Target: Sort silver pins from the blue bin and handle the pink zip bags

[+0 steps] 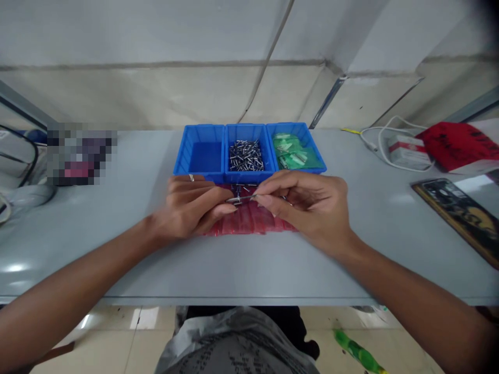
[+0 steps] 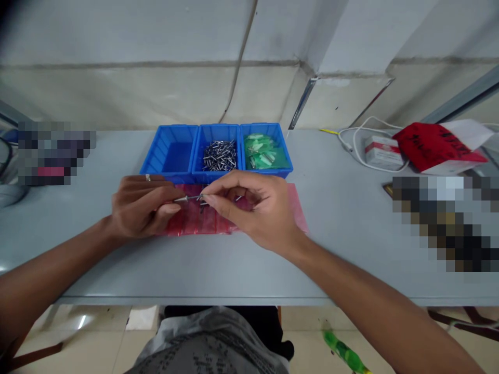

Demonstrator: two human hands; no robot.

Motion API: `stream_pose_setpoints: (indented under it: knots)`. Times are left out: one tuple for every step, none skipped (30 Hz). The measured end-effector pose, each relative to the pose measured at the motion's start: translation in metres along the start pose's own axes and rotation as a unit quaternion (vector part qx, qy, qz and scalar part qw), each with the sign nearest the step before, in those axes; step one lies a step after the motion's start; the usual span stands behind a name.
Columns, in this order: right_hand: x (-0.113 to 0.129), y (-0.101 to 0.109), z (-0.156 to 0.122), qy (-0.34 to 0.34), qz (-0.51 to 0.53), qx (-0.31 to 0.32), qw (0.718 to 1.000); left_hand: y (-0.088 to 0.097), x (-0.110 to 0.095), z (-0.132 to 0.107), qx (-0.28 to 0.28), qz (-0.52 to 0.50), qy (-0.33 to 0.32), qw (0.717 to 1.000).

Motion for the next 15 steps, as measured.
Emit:
stream_pose_setpoints:
  knots:
    - [0.0002, 0.0002, 0.0001, 0.0, -0.003, -0.001, 1.0, 0.001, 0.0004, 0.0002, -0.006, 0.002, 0.001, 1.0]
    - [0.0007, 0.0008, 0.0002, 0.001, -0.007, -0.004, 1.0, 0.0021, 0.0011, 0.0005, -0.011, 0.006, 0.005, 1.0]
    - [0.0014, 0.0013, 0.0002, 0.003, -0.01, -0.006, 1.0, 0.0029, 0.0008, 0.0009, -0.016, 0.008, 0.004, 1.0]
    - [0.002, 0.0013, 0.0001, 0.005, -0.011, -0.006, 1.0, 0.0031, -0.0001, 0.0014, -0.017, 0.007, -0.001, 1.0]
    - [0.0024, 0.0011, 0.0, 0.006, -0.011, -0.004, 1.0, 0.0026, -0.0012, 0.0018, -0.015, 0.003, -0.005, 1.0]
    - [0.0025, 0.001, -0.0001, 0.006, -0.009, -0.003, 1.0, 0.0016, -0.0014, 0.0022, -0.009, 0.0, -0.005, 1.0]
    - [0.0025, 0.0013, -0.0002, 0.005, -0.007, -0.004, 1.0, 0.0015, -0.0011, 0.0024, -0.009, 0.0, -0.001, 1.0]
    - [0.0024, 0.0019, -0.0003, 0.004, -0.005, -0.006, 1.0, 0.0023, -0.0006, 0.0023, -0.013, 0.004, 0.003, 1.0]
    - [0.0022, 0.0028, -0.0004, 0.003, -0.005, -0.011, 1.0, 0.0037, 0.0, 0.0022, -0.02, 0.009, 0.008, 1.0]
    - [0.0018, 0.0036, -0.0003, 0.001, -0.005, -0.015, 1.0, 0.005, 0.0006, 0.0019, -0.027, 0.013, 0.012, 0.999]
    - [0.0013, 0.0038, -0.0002, -0.002, -0.007, -0.016, 1.0, 0.0059, 0.001, 0.0015, -0.031, 0.015, 0.014, 0.999]
    - [0.0008, 0.0034, -0.0001, -0.004, -0.008, -0.013, 1.0, 0.0055, 0.001, 0.0013, -0.028, 0.015, 0.013, 0.999]
    - [0.0003, 0.0026, 0.0001, -0.007, -0.01, -0.008, 1.0, 0.0045, 0.0007, 0.0011, -0.021, 0.013, 0.01, 1.0]
    - [0.0001, 0.0018, 0.0004, -0.009, -0.012, -0.004, 1.0, 0.0031, 0.0002, 0.001, -0.013, 0.011, 0.005, 1.0]
    - [0.0002, 0.0015, 0.0006, -0.008, -0.015, -0.002, 1.0, 0.0021, -0.0003, 0.0009, -0.007, 0.01, 0.001, 1.0]
Point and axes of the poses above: each hand's wrist, its own z-axis towards the middle knuckle, its own y-axis out of the back of the hand, x = y × z, the point moved 9 cm from there along z, towards the middle knuckle, and after that the axes turned 13 degrees about -z, right-handed, at the moved point
